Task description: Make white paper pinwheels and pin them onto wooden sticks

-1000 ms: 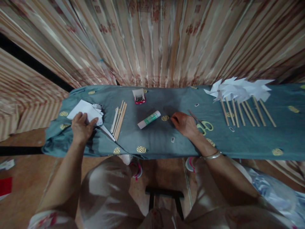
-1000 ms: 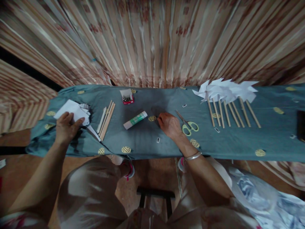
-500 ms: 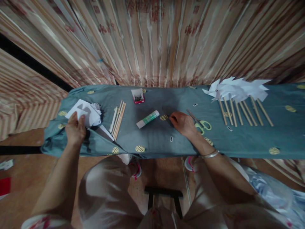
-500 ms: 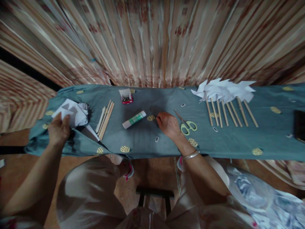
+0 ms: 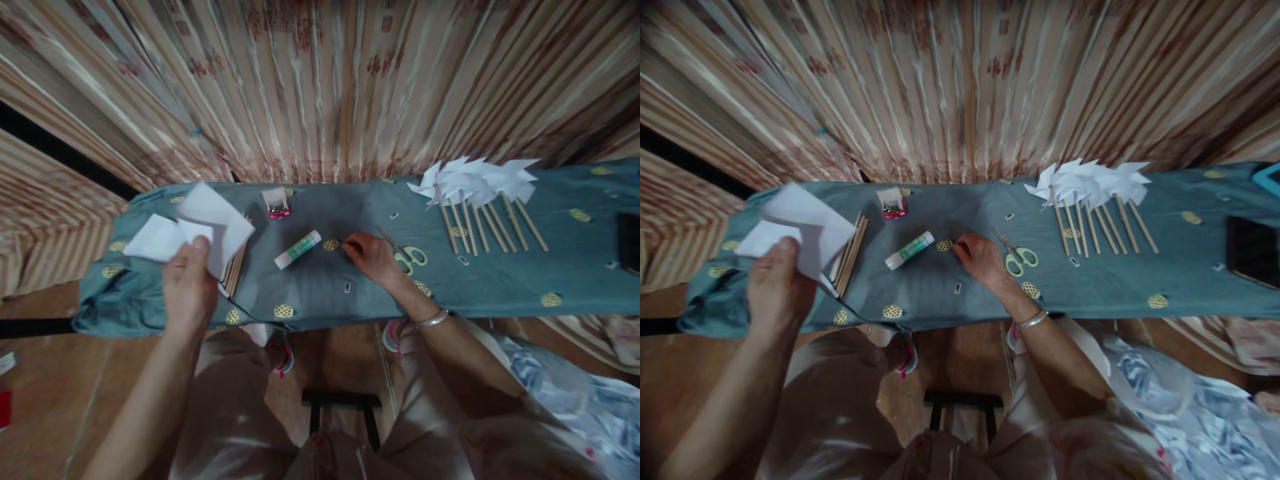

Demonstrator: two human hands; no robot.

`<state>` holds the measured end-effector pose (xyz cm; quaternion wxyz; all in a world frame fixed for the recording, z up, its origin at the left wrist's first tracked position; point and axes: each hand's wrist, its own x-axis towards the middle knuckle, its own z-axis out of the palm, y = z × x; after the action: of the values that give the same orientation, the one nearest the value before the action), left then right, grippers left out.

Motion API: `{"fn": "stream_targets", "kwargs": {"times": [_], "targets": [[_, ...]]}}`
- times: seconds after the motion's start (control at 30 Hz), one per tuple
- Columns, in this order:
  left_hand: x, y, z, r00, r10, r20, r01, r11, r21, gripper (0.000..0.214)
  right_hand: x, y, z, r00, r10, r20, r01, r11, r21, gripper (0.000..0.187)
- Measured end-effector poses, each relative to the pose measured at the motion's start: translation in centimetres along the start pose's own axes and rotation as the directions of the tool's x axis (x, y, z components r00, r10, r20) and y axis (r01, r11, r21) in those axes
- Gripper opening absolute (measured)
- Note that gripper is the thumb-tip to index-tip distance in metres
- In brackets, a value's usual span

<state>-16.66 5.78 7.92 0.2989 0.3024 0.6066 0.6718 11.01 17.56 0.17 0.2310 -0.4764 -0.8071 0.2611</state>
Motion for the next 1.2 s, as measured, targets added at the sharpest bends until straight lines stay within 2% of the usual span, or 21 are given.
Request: {"fn": "stream_targets", "kwargs": {"times": [0.03,0.07,0.13,0.2,0.23,0.3,0.33,0.4,0.5,0.63,0.73,0.8,0.83,0.9,0.97,1.07,1.2], "targets": [[-1.8,-0.4,2.1,0.992,-0.113,0.063,0.119,0.986,-0.113,0.046,-0.1,-0.2,-0.3,1.0,0.023,0.0,-0.023,0.996,0.088,0.019],[-3.4,-1.0,4.0,0.951,-0.254,0.177,0.284,0.943,-0.174,0.046,-0.1,-0.3,-0.5,0.998,0.056,0.011,-0.057,0.98,0.189,0.023],[-5.9,-2.6,7.1,0.818,-0.455,0.353,0.538,0.823,-0.184,0.046,-0.2,-0.7,-1.0,0.991,0.102,0.081,-0.127,0.895,0.427,0.034],[-7.3,-4.3,9.3,0.696,-0.556,0.454,0.675,0.722,-0.15,0.039,-0.3,-0.9,-1.3,0.974,0.116,0.195,-0.218,0.721,0.658,0.044],[-7.7,-5.0,10.0,0.648,-0.582,0.492,0.714,0.688,-0.127,0.038,-0.3,-1.0,-1.4,0.958,0.129,0.256,-0.277,0.641,0.715,0.047],[-7.8,-6.1,10.9,0.6,-0.588,0.543,0.744,0.66,-0.108,0.037,-0.5,-0.9,-1.5,0.929,0.191,0.316,-0.368,0.543,0.755,0.045],[-7.8,-6.4,11.2,0.599,-0.574,0.558,0.74,0.663,-0.113,0.039,-0.5,-0.7,-1.6,0.916,0.229,0.329,-0.401,0.512,0.76,0.043],[-7.4,-6.9,11.5,0.625,-0.536,0.568,0.712,0.689,-0.133,0.046,-0.7,-0.4,-1.8,0.896,0.292,0.335,-0.44,0.479,0.76,0.039],[-6.9,-7.5,11.7,0.667,-0.495,0.557,0.648,0.755,-0.104,0.056,-1.1,0.0,-2.2,0.885,0.315,0.342,-0.459,0.479,0.748,0.034],[-6.5,-8.5,12.2,0.715,-0.492,0.496,0.567,0.824,-0.001,0.046,-1.5,0.5,-2.2,0.891,0.293,0.347,-0.452,0.505,0.735,0.033],[-6.3,-9.0,12.2,0.733,-0.485,0.478,0.54,0.842,0.026,0.04,-1.8,1.1,-2.1,0.906,0.292,0.305,-0.422,0.584,0.694,0.032],[-6.2,-9.1,12.1,0.735,-0.475,0.484,0.532,0.846,0.024,0.041,-2.2,1.4,-2.4,0.943,0.291,0.161,-0.326,0.722,0.61,0.028],[-6.1,-9.1,12.0,0.738,-0.479,0.475,0.537,0.843,0.015,0.041,-2.5,1.4,-2.6,0.962,0.266,0.06,-0.256,0.804,0.536,0.025],[-5.9,-8.9,12.0,0.748,-0.505,0.43,0.566,0.824,-0.016,0.036,-3.6,1.3,-3.1,0.982,0.141,-0.126,-0.093,0.941,0.327,0.024],[-5.8,-8.7,12.1,0.749,-0.539,0.384,0.603,0.796,-0.059,0.026,-4.9,1.0,-3.3,0.98,-0.032,-0.194,0.056,0.992,0.117,0.036],[-5.8,-8.4,12.2,0.74,-0.562,0.37,0.639,0.759,-0.124,0.017,-6.8,0.5,-2.8,0.965,-0.217,-0.15,0.205,0.975,-0.091,0.047],[-5.9,-8.9,12.0,0.726,-0.543,0.421,0.633,0.768,-0.1,0.018,-7.8,0.3,-1.6,0.941,-0.332,-0.069,0.318,0.933,-0.166,0.033]]}}
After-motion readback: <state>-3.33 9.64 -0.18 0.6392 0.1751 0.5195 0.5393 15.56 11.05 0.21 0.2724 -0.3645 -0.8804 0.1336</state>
